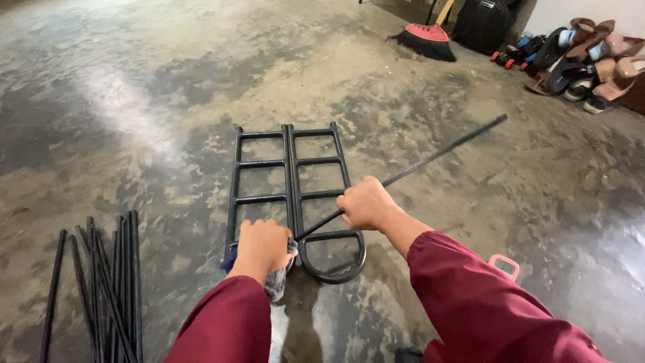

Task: The person inserts long black metal rods into a black metal frame lying on the floor, using a blue rubber mallet to tap each rod into place. The person repeats this process for multiple rods, securing them into the frame structure.

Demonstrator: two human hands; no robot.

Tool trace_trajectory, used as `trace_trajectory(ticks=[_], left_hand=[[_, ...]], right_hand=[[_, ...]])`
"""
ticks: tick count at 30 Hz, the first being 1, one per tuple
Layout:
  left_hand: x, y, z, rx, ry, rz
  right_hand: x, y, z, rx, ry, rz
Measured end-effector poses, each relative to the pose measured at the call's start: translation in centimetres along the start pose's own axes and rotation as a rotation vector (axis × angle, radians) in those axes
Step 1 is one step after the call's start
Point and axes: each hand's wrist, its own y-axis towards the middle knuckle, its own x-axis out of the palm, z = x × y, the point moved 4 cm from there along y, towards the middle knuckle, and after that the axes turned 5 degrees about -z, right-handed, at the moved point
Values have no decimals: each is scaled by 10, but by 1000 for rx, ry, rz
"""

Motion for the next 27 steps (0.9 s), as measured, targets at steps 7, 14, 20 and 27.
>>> trace_trajectory(ticks=[7, 14, 20, 27], left_hand=[[16, 5, 1, 2, -31, 10], [16, 7, 4, -67, -182, 24], [10, 6, -1, -183, -383, 14], [0, -1, -5, -216, -497, 99]], right_hand=[[-1, 1, 2, -16, 13, 214], [-13, 12, -14, 210, 54, 613], [20, 42, -41, 356, 700, 216], [60, 85, -73, 288, 1161, 141]])
